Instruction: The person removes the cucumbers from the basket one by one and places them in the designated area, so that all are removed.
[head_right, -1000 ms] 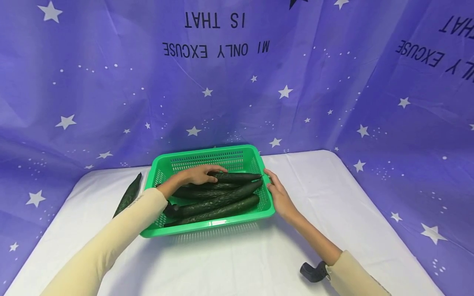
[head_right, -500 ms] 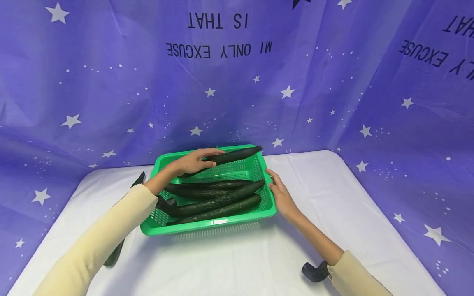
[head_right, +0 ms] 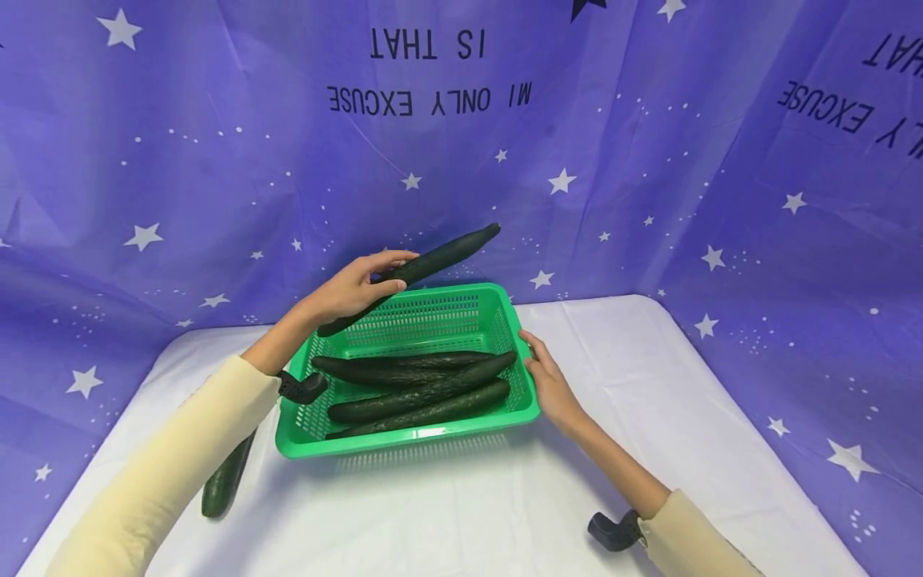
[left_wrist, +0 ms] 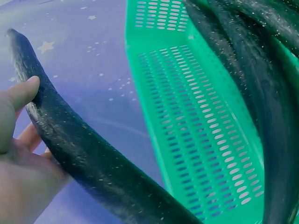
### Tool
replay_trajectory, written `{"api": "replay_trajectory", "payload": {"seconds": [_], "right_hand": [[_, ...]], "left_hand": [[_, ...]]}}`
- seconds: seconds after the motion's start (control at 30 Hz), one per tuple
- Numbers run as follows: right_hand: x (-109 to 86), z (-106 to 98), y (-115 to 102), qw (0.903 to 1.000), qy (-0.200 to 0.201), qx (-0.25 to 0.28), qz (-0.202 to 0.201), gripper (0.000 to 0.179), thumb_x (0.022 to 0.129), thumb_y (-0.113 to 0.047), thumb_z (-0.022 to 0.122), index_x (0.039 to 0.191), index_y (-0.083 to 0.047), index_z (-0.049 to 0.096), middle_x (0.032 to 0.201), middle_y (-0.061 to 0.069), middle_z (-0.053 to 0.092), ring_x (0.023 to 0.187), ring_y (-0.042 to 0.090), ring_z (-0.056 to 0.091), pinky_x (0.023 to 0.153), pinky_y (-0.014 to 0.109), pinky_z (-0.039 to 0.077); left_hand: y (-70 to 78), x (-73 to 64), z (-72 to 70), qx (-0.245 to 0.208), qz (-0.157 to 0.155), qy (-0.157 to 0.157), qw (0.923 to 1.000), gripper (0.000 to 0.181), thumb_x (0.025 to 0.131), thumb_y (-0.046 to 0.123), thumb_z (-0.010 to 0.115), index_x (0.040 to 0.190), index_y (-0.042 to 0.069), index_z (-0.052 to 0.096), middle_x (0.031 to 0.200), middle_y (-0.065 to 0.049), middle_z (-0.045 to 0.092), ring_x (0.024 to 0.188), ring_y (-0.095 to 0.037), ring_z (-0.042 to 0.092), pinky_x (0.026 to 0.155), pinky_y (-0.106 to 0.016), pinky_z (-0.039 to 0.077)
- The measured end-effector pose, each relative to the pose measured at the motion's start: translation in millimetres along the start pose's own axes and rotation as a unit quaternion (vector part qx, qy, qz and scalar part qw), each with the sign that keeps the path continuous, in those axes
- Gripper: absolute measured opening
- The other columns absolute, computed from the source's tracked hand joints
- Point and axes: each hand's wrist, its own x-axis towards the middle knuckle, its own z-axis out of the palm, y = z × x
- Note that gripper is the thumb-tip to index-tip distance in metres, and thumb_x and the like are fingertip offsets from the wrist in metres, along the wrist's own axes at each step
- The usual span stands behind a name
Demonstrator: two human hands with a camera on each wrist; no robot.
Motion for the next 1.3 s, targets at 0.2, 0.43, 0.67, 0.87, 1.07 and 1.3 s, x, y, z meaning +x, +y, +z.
{"api": "replay_trajectory", "payload": {"seconds": [0.2,0.43,0.67,0.87,1.07,1.3], "right_hand": [[-0.2,0.7,-0.3,1.0000,-0.001,0.003,0.002,0.052,0.109,-0.013,0.026,0.160,-0.008,0.019,0.160,0.022,0.023,0.130,0.038,0.040,0.095,0.022,0.040],[0.0,-0.2,-0.8,1.0000,0.001,0.001,0.004,0.051,0.109,-0.012,0.026,0.160,-0.009,0.020,0.160,0.022,0.023,0.131,0.039,0.040,0.095,0.022,0.040],[0.3,0.8,-1.3,1.0000,0.000,-0.001,0.003,0.051,0.109,-0.012,0.026,0.159,-0.007,0.020,0.159,0.023,0.024,0.131,0.040,0.040,0.096,0.023,0.041],[-0.1,0.9,-0.5,0.9999,0.005,-0.008,0.004,0.051,0.108,-0.013,0.027,0.159,-0.008,0.021,0.158,0.024,0.025,0.130,0.040,0.041,0.095,0.023,0.041],[-0.5,0.9,-0.4,0.9999,0.003,-0.012,0.001,0.051,0.109,-0.013,0.026,0.159,-0.007,0.021,0.158,0.023,0.025,0.131,0.038,0.040,0.095,0.022,0.040],[-0.7,1.4,-1.3,0.9999,0.002,-0.011,0.002,0.051,0.109,-0.014,0.026,0.159,-0.009,0.021,0.160,0.022,0.023,0.134,0.038,0.036,0.099,0.025,0.036]], "left_hand": [[5.6,-18.0,-18.0,0.015,-0.009,0.022,0.9996,0.050,0.104,0.018,0.056,0.152,0.013,0.043,0.150,-0.010,0.046,0.074,-0.024,0.048,0.064,-0.039,0.036],[-3.1,-48.8,-36.7,0.030,-0.039,0.051,0.9975,0.049,0.104,0.021,0.056,0.152,0.015,0.044,0.142,-0.016,0.050,0.056,-0.020,0.034,0.058,-0.037,0.034],[-12.9,-89.3,-53.2,0.046,-0.079,0.090,0.9917,0.051,0.104,0.021,0.056,0.153,0.012,0.041,0.134,-0.021,0.052,0.086,-0.029,0.050,0.069,-0.040,0.040],[-25.0,-124.6,-61.8,0.044,-0.140,0.121,0.9817,0.054,0.106,0.023,0.053,0.155,0.009,0.034,0.130,-0.025,0.050,0.087,-0.031,0.049,0.071,-0.041,0.042],[-41.8,-156.6,-65.8,0.048,-0.178,0.144,0.9723,0.056,0.106,0.023,0.051,0.155,0.005,0.032,0.135,-0.030,0.047,0.097,-0.032,0.049,0.077,-0.041,0.042],[-61.5,-193.0,-59.9,0.028,-0.216,0.159,0.9630,0.058,0.107,0.027,0.049,0.155,0.001,0.028,0.139,-0.035,0.039,0.113,-0.045,0.046,0.086,-0.054,0.042]]}}
